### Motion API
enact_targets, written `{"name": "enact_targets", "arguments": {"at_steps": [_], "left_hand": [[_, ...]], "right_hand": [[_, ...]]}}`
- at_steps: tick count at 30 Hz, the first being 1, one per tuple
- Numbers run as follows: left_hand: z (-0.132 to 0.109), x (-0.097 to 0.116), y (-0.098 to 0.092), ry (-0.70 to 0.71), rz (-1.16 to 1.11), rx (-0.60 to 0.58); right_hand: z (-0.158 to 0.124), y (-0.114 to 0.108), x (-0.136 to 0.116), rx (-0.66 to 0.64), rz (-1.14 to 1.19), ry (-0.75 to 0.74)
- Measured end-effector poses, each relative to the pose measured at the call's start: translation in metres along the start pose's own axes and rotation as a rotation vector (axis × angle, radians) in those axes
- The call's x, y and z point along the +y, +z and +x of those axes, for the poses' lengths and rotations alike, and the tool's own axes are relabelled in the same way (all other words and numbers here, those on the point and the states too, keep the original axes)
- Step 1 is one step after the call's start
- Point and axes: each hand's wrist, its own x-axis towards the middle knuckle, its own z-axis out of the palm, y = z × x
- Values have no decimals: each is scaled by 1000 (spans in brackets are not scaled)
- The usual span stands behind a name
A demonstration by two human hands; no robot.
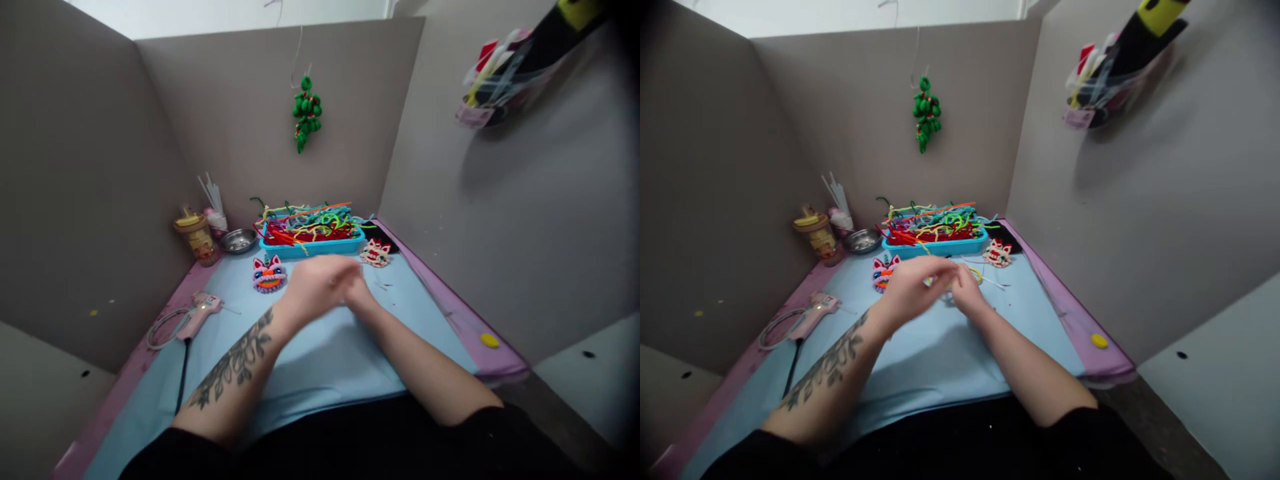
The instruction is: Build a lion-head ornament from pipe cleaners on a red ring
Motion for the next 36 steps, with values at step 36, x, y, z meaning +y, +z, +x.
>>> {"name": "enact_targets", "arguments": {"at_steps": [36], "left_hand": [[-12,-65,26,-1098,-1466,205]], "right_hand": [[12,-1,3,-121,1093,672]]}}
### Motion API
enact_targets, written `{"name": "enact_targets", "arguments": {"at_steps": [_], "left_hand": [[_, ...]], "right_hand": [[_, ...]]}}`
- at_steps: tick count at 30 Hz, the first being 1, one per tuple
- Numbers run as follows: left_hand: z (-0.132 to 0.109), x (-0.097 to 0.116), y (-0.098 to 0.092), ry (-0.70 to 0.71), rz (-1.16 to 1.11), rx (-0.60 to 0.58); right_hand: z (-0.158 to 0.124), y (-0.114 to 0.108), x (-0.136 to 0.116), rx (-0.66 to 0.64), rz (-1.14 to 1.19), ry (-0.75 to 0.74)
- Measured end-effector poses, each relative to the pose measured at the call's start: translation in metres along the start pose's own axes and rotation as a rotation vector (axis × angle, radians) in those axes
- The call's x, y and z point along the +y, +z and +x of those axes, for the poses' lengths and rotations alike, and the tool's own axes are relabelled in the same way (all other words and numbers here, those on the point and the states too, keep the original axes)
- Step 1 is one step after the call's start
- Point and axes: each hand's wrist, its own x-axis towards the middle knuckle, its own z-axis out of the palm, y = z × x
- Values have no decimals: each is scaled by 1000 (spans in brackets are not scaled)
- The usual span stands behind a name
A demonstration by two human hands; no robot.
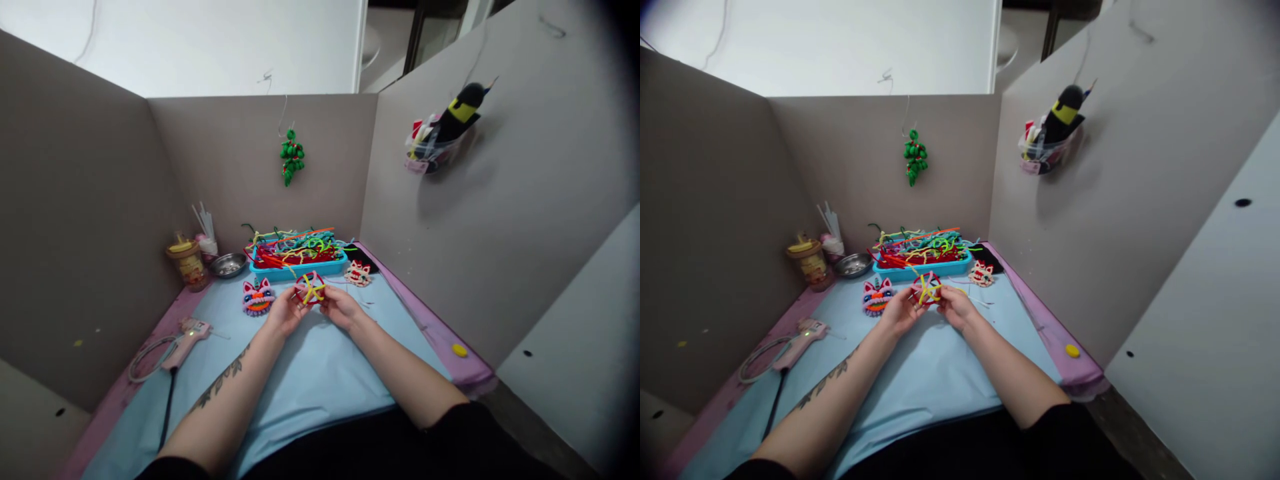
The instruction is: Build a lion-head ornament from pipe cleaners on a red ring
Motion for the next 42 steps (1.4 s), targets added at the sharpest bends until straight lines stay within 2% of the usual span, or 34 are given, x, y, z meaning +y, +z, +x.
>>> {"name": "enact_targets", "arguments": {"at_steps": [4,7,10,15,22,26,29,34,37,42], "left_hand": [[-3,7,-3,-31,130,-125],[-2,11,-6,-5,275,-154],[0,14,-11,23,355,-152],[4,14,-18,-40,387,-165],[1,13,-15,-38,466,-205],[-3,14,-14,-113,500,-218],[-2,14,-15,-128,463,-245],[3,18,-14,20,163,-182],[3,20,-12,53,29,-161],[2,17,-10,37,14,-178]], "right_hand": [[0,-5,-4,-95,-36,57],[-2,-6,-5,-169,-104,73],[-4,-6,-5,-173,-132,67],[-6,-4,-6,-185,-160,54],[-9,-1,-7,-210,-215,77],[-9,-1,-7,-217,-216,64],[-6,-2,-6,-183,-170,71],[-4,0,-7,-75,-89,116],[-6,3,-8,-118,-120,49],[-10,8,-6,-151,-143,-29]]}}
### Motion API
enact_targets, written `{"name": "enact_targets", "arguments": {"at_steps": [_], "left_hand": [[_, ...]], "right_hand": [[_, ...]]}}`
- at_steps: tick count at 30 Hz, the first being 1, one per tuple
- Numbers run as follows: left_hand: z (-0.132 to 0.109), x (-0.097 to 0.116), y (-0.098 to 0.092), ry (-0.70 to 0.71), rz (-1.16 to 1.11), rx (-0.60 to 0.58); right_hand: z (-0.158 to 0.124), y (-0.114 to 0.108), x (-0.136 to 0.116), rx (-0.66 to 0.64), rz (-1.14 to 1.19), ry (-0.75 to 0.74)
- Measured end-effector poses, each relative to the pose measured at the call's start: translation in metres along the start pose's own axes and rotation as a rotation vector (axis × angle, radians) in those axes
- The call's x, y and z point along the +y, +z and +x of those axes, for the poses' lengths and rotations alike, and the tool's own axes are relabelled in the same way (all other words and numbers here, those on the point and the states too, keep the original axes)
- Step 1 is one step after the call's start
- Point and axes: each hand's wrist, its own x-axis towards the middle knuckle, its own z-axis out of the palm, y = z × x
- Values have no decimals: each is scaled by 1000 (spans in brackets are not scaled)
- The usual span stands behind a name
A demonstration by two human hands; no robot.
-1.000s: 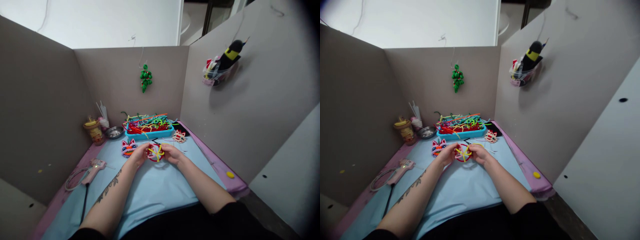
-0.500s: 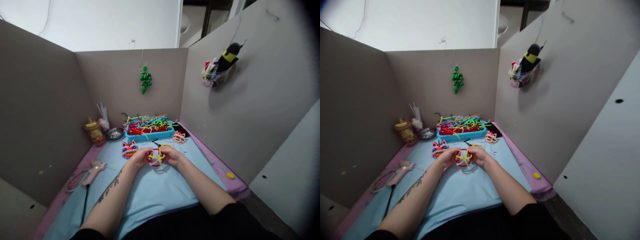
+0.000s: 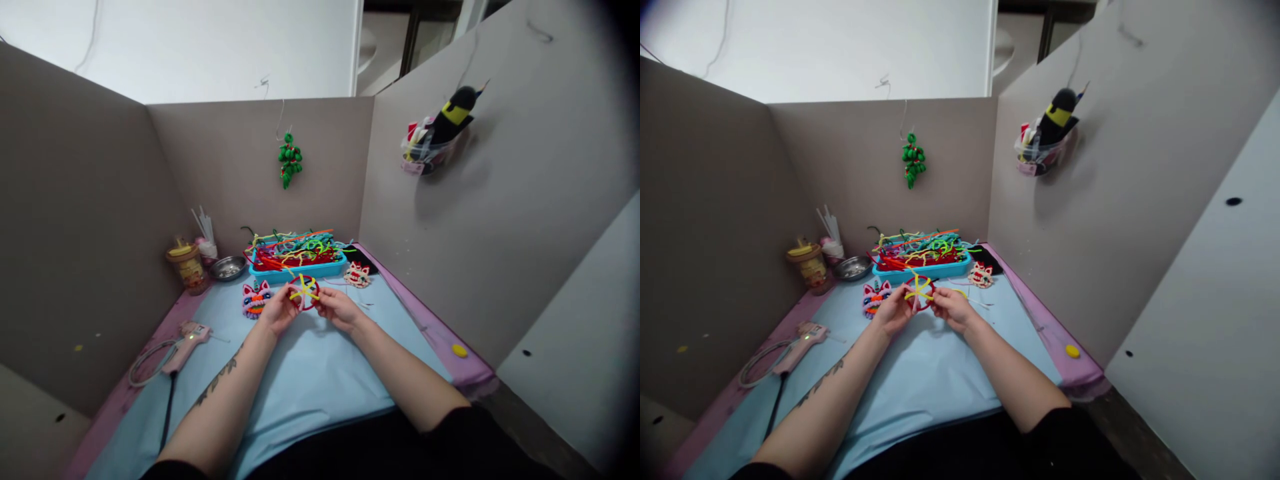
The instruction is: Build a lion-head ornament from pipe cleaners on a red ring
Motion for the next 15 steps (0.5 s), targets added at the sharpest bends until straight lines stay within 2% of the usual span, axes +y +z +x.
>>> {"name": "enact_targets", "arguments": {"at_steps": [5,9,12,15], "left_hand": [[-2,-3,1,-37,47,18],[-1,-3,0,1,18,-1],[1,-3,-2,30,2,22],[3,-4,-4,31,18,39]], "right_hand": [[1,0,1,26,-45,-20],[4,0,1,121,-119,-99],[5,-1,1,266,-249,-294],[1,0,1,368,-487,-524]]}}
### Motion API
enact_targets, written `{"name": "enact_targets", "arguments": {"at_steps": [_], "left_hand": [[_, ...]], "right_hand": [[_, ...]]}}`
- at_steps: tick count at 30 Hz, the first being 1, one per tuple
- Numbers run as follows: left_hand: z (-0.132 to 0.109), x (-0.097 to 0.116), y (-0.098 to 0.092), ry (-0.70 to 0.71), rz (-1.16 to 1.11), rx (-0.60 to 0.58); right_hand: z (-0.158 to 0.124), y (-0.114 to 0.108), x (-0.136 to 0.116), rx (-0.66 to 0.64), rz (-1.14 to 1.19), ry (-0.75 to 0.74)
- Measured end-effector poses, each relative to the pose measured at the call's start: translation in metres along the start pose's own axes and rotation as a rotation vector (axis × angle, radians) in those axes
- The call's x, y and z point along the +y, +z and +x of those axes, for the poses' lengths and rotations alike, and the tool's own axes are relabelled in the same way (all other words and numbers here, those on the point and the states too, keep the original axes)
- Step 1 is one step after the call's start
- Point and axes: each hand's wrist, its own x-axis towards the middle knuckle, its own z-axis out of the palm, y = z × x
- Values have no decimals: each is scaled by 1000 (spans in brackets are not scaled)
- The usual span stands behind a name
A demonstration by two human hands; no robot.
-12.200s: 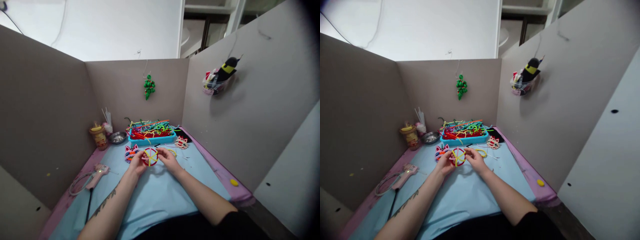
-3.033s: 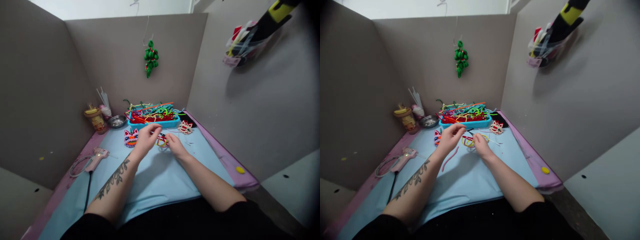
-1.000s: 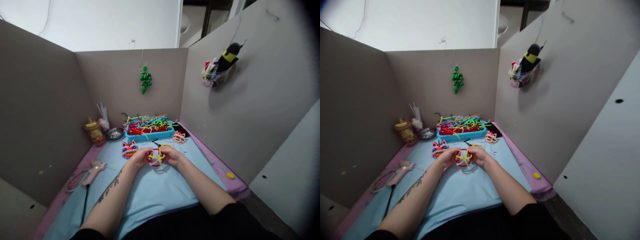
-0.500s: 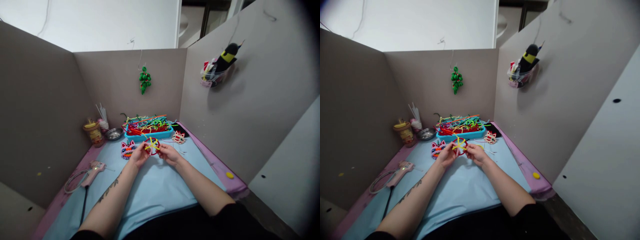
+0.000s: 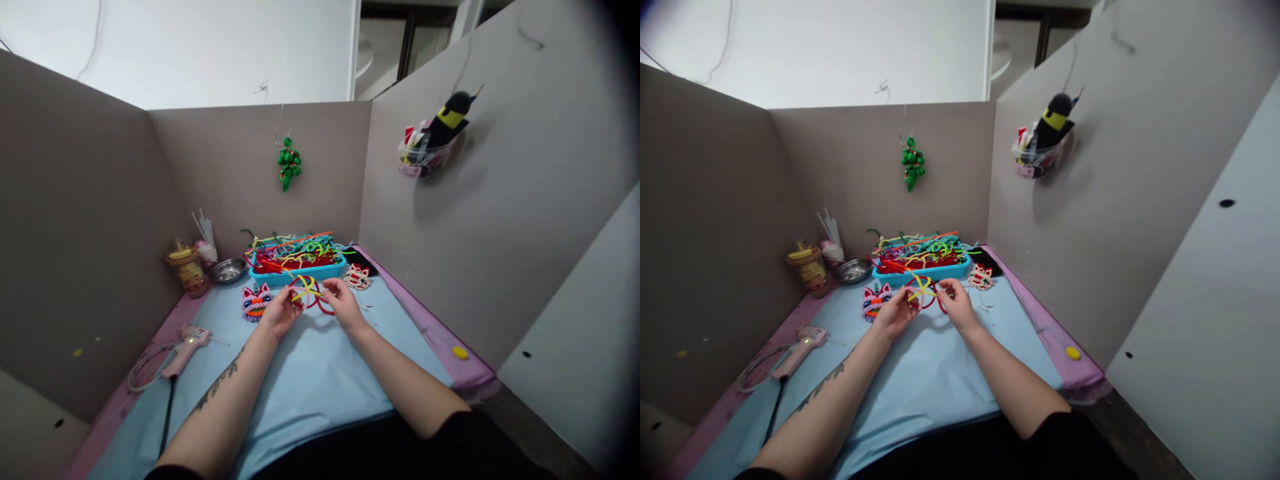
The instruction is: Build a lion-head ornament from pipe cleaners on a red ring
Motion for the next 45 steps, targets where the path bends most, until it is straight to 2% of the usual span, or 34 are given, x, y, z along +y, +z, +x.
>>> {"name": "enact_targets", "arguments": {"at_steps": [3,6,9,12,15,19,22,32,45], "left_hand": [[1,-3,0,23,56,20],[0,-8,3,107,188,37],[-2,-14,6,183,375,38],[-4,-19,10,212,480,22],[-9,-19,13,177,489,1],[-13,-17,16,77,445,-108],[-14,-17,17,60,417,-158],[-16,-22,21,125,395,-8],[-15,-23,25,64,332,102]], "right_hand": [[-6,-1,-6,-10,-210,-208],[-13,0,-12,-35,-406,-415],[-16,2,-14,-17,-584,-523],[-17,3,-14,10,-680,-540],[-16,4,-13,32,-700,-542],[-15,3,-15,78,-681,-549],[-15,3,-15,89,-659,-569],[-18,4,-14,62,-778,-636],[-21,8,-14,17,-790,-638]]}}
